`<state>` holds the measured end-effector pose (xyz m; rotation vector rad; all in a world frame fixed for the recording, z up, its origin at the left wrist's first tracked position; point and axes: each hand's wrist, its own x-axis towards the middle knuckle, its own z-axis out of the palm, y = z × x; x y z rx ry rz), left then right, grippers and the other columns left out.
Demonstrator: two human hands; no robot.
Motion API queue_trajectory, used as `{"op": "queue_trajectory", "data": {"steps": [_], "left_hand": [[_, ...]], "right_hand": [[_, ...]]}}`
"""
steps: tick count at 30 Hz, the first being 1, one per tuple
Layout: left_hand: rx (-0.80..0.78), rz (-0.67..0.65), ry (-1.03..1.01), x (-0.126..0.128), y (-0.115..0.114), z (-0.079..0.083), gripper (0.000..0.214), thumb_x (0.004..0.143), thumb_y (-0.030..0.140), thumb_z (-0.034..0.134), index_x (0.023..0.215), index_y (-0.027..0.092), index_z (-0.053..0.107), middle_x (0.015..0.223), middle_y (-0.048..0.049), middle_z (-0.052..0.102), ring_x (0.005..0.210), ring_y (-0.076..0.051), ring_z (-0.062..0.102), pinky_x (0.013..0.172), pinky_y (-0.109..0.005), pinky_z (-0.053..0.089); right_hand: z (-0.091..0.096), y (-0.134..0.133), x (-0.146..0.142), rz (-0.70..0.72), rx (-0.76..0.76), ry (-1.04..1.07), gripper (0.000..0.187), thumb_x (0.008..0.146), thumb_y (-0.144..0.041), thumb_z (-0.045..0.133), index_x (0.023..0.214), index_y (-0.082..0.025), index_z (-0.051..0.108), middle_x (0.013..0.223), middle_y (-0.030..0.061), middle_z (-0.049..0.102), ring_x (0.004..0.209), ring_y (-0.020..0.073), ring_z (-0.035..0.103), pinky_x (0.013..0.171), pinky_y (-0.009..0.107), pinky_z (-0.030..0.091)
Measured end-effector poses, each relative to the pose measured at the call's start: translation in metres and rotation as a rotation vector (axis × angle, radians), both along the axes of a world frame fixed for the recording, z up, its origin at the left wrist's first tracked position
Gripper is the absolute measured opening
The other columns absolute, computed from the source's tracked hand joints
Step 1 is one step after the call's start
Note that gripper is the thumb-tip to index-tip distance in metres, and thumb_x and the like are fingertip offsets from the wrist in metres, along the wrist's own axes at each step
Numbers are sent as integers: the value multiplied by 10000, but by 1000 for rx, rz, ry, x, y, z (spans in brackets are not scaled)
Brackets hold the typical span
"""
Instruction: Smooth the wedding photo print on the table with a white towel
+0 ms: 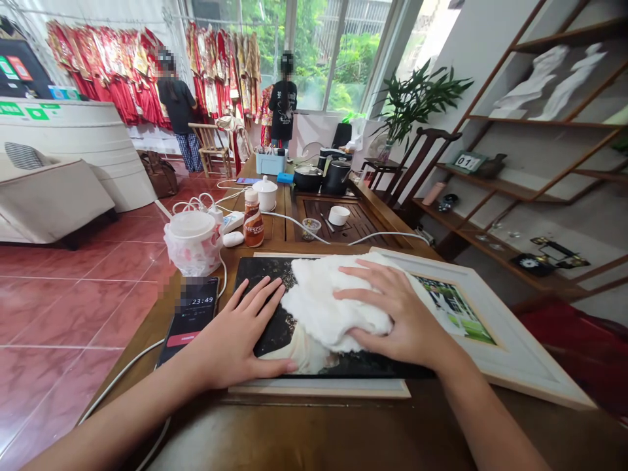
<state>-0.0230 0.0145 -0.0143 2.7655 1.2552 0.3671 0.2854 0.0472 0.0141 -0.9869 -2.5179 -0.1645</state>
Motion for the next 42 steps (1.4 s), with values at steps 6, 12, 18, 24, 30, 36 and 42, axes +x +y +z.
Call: {"op": "queue_trajectory", "data": {"steps": [6,12,18,24,30,36,42], "left_hand": [[10,-1,4,2,0,0,972,841,767,464,1562,186,169,1590,-121,262,1473,-334,190,1195,-542,141],[-8,10,15,2,0,1,993,843,779,439,1566,172,132,1609,-121,200,1481,-321,164,1201,-528,124],[-3,0,12,2,-1,3,943,843,781,434,1537,167,258,1575,-131,297,1477,-333,174,1198,-548,127],[7,0,1,1,0,1,978,844,769,455,1566,189,144,1601,-118,230,1477,-324,177,1201,-528,131],[1,6,4,2,1,0,986,841,776,446,1568,190,130,1603,-119,222,1476,-328,179,1199,-531,126],[-6,7,33,3,1,1,972,846,783,423,1551,150,205,1592,-138,249,1476,-330,178,1200,-529,126],[4,2,9,1,1,0,980,845,772,444,1568,189,132,1604,-115,220,1476,-327,179,1200,-526,128]], "right_hand": [[5,-1,-1,85,-68,-31,459,757,-431,699,1205,-370,620,1430,11,511,1337,332,411,1055,544,320],[2,7,17,-76,-9,-1,400,804,-422,662,1195,-345,622,1433,37,504,1321,332,424,1031,556,340],[6,-8,-9,138,-71,-39,538,678,-455,735,1195,-352,625,1437,29,502,1357,366,368,1048,571,307],[5,3,9,-15,-31,-26,454,747,-441,693,1188,-355,626,1421,33,519,1300,341,454,1027,553,350],[3,-1,5,-3,7,-7,488,717,-471,717,1176,-330,629,1421,56,510,1321,363,412,1035,581,325],[7,-6,-4,105,-58,-53,527,707,-479,725,1206,-354,609,1428,25,508,1338,339,405,1049,550,322],[0,9,20,-93,58,10,417,770,-438,689,1167,-326,626,1398,57,531,1288,348,455,1013,563,358]]}}
